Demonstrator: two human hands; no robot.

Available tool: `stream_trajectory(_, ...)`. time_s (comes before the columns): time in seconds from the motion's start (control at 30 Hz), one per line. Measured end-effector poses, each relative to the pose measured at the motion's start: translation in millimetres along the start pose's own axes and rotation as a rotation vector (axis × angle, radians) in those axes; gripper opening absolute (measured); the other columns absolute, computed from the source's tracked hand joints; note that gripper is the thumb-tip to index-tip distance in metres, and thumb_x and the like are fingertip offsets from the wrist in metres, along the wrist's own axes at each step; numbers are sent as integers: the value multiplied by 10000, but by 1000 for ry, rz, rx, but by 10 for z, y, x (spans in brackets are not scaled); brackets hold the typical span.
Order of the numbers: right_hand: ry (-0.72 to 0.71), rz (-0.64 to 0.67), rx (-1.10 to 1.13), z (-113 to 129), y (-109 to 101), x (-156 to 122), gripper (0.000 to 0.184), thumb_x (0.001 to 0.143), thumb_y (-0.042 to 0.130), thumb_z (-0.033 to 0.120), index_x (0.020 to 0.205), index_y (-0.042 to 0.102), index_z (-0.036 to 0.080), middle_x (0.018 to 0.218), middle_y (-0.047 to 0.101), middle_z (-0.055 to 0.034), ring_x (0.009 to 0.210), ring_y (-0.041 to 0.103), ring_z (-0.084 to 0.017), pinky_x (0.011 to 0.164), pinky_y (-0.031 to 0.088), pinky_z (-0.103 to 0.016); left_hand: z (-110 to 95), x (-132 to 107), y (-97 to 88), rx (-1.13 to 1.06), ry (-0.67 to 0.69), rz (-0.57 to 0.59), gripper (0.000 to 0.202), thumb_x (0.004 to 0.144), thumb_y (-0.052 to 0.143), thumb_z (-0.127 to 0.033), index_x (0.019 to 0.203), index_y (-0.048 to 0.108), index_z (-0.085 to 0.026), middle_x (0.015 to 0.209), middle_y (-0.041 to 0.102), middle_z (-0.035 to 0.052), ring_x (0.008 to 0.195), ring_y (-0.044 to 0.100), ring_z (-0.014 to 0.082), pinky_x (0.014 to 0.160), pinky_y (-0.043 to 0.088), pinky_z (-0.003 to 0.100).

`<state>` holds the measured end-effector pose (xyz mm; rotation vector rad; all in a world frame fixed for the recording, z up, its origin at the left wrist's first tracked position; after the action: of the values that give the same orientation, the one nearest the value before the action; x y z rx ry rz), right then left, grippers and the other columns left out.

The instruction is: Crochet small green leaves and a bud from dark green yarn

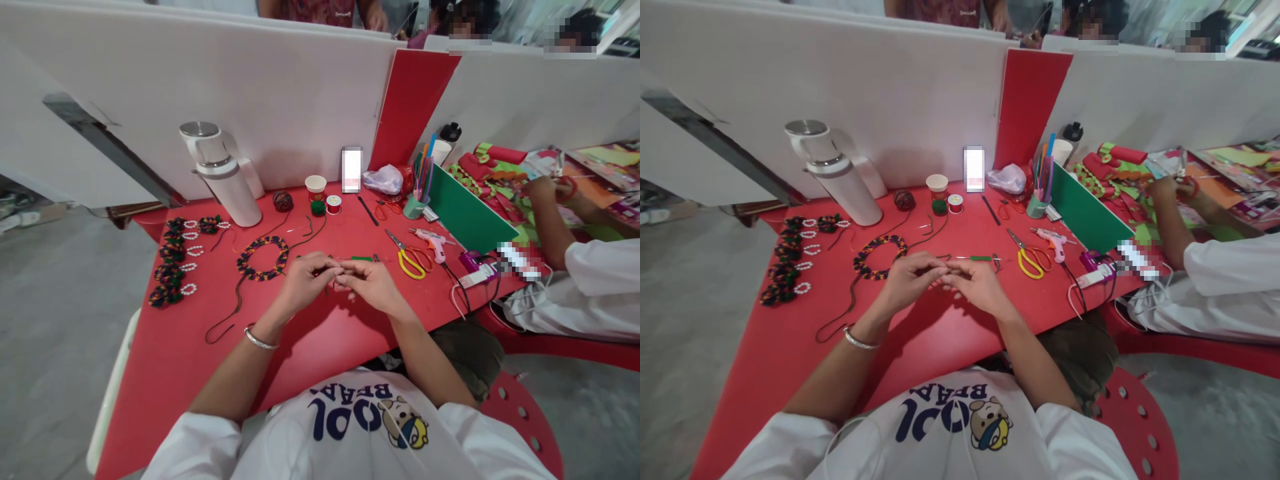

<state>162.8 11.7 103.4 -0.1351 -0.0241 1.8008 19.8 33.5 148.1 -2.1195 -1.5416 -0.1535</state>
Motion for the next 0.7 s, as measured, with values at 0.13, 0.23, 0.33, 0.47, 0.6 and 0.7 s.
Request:
stream_trajectory(0.13, 81, 58, 191, -114, 45, 46, 320, 775, 867, 481, 882, 814, 184, 710, 777, -10, 623, 721, -120, 595, 598, -229, 31, -2, -81, -5, 3, -76, 218, 877, 793, -340, 723, 798, -185, 636, 693, 32, 570, 605, 128, 561, 453, 243)
stream_trajectory(0.23, 145, 164, 493, -196, 167, 57, 380, 709, 924, 506, 877, 800, 188, 702, 767, -4, 582, 694, -101, 540, 572, -202, -15, -8, -140, -42, 38, -152, 270, 875, 802, -388, 699, 784, -184, 642, 711, 40, 570, 598, 128, 552, 448, 245)
stream_trajectory(0.33, 120, 123, 725, -227, 220, 104, 411, 654, 961, 479, 946, 817, 227, 686, 748, 29, 567, 667, -72, 537, 557, -169, -125, -35, -181, -4, 112, -251, 257, 907, 751, -350, 714, 779, -182, 623, 698, 33, 552, 569, 117, 537, 426, 242)
stream_trajectory(0.47, -50, 54, 481, -132, 226, 114, 388, 803, 845, 429, 1160, 812, 280, 759, 780, 27, 621, 704, -101, 611, 614, -227, -277, -102, -161, 168, 251, -319, 192, 924, 649, -248, 797, 774, -178, 590, 644, 3, 518, 515, 103, 529, 393, 239)
stream_trajectory(0.6, -324, -140, -125, 136, 112, -10, 406, 956, 665, 335, 1351, 735, 275, 1016, 844, -29, 809, 770, -156, 756, 656, -290, -351, -157, -119, 363, 355, -365, 155, 902, 663, -203, 761, 721, -177, 569, 582, -22, 520, 485, 99, 525, 371, 234)
stream_trajectory(0.7, -464, -189, -404, 272, 128, -89, 430, 1012, 571, 263, 1430, 673, 258, 1103, 850, -57, 878, 792, -166, 785, 653, -277, -407, -177, -61, 459, 424, -360, 184, 906, 636, -119, 737, 681, -176, 576, 567, -30, 526, 467, 93, 522, 351, 235)
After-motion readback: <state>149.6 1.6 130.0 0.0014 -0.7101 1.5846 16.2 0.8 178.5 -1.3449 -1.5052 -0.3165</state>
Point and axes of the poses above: each hand's wrist, its own x-axis towards the middle knuckle, its own y-axis out of the palm, z = x × y, the point moved 9 cm from there along x, towards the middle knuckle
